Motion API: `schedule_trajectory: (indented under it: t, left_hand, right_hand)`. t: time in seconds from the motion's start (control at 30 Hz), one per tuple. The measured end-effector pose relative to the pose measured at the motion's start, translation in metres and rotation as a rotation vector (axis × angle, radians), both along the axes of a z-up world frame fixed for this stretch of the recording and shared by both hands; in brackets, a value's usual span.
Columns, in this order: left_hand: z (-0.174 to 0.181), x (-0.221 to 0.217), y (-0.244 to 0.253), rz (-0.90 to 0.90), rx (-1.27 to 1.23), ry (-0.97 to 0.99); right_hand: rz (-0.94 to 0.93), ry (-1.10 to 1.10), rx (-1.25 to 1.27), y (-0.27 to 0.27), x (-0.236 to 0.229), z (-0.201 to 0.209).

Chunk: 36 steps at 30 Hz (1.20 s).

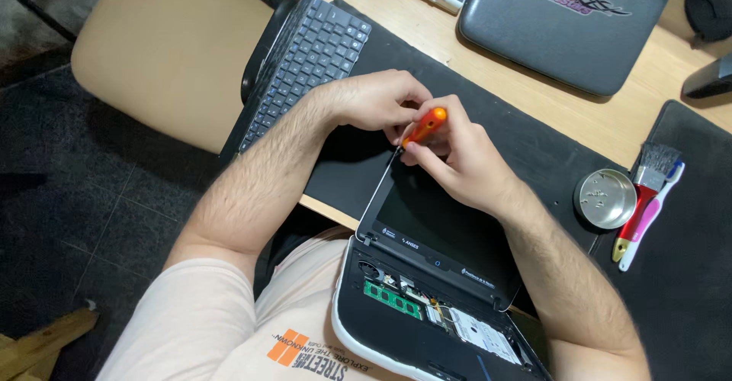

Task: The person removes the keyboard from a laptop, then uses a screwdriver to remove screws from the screen bezel. They then detach and remove the bezel from the screen.

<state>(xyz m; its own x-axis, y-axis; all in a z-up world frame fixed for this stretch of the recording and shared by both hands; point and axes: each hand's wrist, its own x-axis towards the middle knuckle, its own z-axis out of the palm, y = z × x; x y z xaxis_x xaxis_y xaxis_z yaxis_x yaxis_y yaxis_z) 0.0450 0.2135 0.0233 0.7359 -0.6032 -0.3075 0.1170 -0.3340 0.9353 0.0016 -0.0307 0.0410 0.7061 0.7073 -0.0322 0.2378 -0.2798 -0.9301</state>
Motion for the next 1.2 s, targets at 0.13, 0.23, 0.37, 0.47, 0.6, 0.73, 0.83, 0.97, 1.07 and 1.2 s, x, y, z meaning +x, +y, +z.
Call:
schedule_trajectory:
  t: [0.13, 0.23, 0.37, 0.47, 0.6, 0.73, 0.83, 0.97, 1.07, 1.2]
  left_hand:
    - [-0.015, 0.0, -0.002, 0.005, -0.012, -0.002]
    - [-0.015, 0.001, -0.002, 0.005, -0.005, -0.017]
    - [-0.017, 0.002, 0.0, -0.023, 0.048, -0.067]
    - [-0.018, 0.003, 0.002, -0.048, 0.108, -0.152]
    - [-0.013, 0.002, 0.003, -0.058, 0.166, -0.236]
    - [-0.009, 0.002, 0.004, -0.068, 0.158, -0.23]
    - [-0.006, 0.001, 0.004, -0.072, 0.155, -0.24]
    - [-0.012, 0.003, 0.004, -0.092, 0.155, -0.25]
    - [-0.015, 0.006, 0.005, -0.089, 0.148, -0.246]
    - [-0.015, 0.006, 0.006, -0.077, 0.146, -0.238]
  right_hand:
    - [0.026, -0.121, -0.055, 0.005, -0.001, -0.006]
    - [0.037, -0.165, -0.081, 0.007, 0.001, -0.009]
    - [0.093, -0.178, -0.182, 0.012, -0.001, 0.001]
    - [0.123, -0.207, -0.244, 0.015, -0.002, 0.002]
    - [0.164, -0.233, -0.326, 0.017, 0.0, -0.004]
    - [0.195, -0.264, -0.356, 0.023, -0.001, 0.008]
    - [0.218, -0.263, -0.365, 0.025, 0.001, 0.012]
    - [0.188, -0.27, -0.373, 0.026, 0.002, 0.003]
    - [0.165, -0.285, -0.395, 0.027, 0.001, -0.004]
    - [0.139, -0.349, -0.422, 0.03, -0.005, -0.008]
